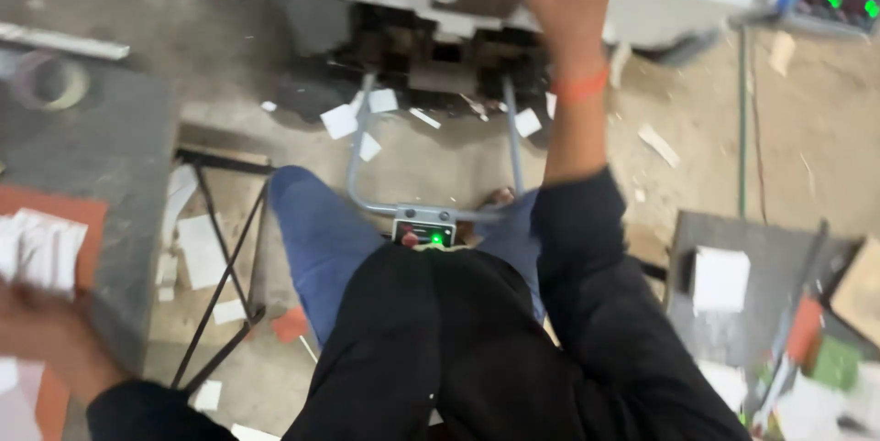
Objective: Manually placing small white paper cards onto a moving plate of a printing machine and removing them after the press cycle.
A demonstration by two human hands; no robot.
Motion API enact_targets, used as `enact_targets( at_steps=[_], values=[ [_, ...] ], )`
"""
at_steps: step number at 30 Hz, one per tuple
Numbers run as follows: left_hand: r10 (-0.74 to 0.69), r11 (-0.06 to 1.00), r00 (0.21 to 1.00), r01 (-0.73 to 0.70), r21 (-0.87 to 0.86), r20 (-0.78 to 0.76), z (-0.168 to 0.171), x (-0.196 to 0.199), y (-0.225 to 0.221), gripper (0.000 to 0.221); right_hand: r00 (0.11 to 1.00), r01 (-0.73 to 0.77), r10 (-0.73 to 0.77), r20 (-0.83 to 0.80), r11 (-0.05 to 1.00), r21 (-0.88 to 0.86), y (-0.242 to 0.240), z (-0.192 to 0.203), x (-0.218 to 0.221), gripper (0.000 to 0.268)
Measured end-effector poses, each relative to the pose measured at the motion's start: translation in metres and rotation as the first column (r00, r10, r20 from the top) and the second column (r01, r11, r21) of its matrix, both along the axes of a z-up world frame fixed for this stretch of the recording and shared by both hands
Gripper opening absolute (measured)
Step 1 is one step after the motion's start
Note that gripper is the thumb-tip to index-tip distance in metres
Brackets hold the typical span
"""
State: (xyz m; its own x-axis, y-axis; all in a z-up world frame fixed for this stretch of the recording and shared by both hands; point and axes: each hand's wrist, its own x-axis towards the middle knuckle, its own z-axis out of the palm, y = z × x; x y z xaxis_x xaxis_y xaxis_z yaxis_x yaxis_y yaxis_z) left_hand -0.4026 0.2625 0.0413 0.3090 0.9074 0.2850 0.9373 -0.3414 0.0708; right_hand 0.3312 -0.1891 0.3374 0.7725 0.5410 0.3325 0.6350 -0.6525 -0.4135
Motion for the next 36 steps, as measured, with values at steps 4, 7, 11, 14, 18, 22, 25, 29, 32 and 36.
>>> enact_targets(
  at_steps=[4,7,11,14,18,22,25,29,32,36],
  values=[
    [0.129,0.978,0.979,-0.152,-0.141,-0.158,-0.043,0.005,0.027,0.034,0.968,0.025,-0.07,0.241,0.982,0.186,-0.142,-0.068,-0.097,0.012],
    [-0.184,0.968,0.98,0.194,0.157,-0.074,-0.022,0.073,-0.028,0.017,0.877,0.445,-0.437,0.197,0.896,0.009,-0.298,-0.15,-0.141,0.021],
    [-0.6,0.512,0.488,0.843,-0.166,0.634,0.013,0.244,-0.172,0.011,0.584,0.807,-0.721,0.372,0.564,-0.175,-0.415,-0.144,-0.205,0.048],
    [-0.737,0.203,0.412,0.891,-0.405,0.537,0.093,0.356,-0.291,0.036,0.584,0.788,-0.783,0.212,0.485,-0.379,-0.46,-0.139,-0.216,0.042],
    [-0.798,0.063,0.333,0.875,-0.48,0.502,0.059,0.396,-0.325,0.032,0.618,0.641,-0.785,-0.034,0.529,-0.556,-0.49,-0.114,-0.209,0.043],
    [-0.583,-0.028,0.63,0.616,-0.788,0.513,-0.059,0.393,-0.31,0.032,0.715,0.621,-0.69,-0.11,0.699,-0.355,-0.505,-0.116,-0.203,0.03],
    [-0.439,-0.057,0.629,0.693,-0.718,0.642,-0.082,0.392,-0.302,0.032,0.704,0.666,-0.705,0.089,0.612,-0.426,-0.496,-0.144,-0.209,0.02],
    [-0.357,0.027,0.494,0.854,-0.52,0.793,-0.011,0.39,-0.308,0.029,0.582,0.813,-0.722,0.374,0.505,-0.29,-0.477,-0.185,-0.23,0.015],
    [-0.491,0.04,0.535,0.802,-0.596,0.687,0.021,0.395,-0.293,0.028,0.655,0.755,-0.658,0.372,0.579,-0.307,-0.523,-0.2,-0.223,0.011],
    [-0.687,-0.01,0.271,0.924,-0.382,0.674,0.09,0.422,-0.277,0.023,0.553,0.833,-0.709,0.437,0.481,-0.274,-0.491,-0.117,-0.176,0.026]
  ],
)
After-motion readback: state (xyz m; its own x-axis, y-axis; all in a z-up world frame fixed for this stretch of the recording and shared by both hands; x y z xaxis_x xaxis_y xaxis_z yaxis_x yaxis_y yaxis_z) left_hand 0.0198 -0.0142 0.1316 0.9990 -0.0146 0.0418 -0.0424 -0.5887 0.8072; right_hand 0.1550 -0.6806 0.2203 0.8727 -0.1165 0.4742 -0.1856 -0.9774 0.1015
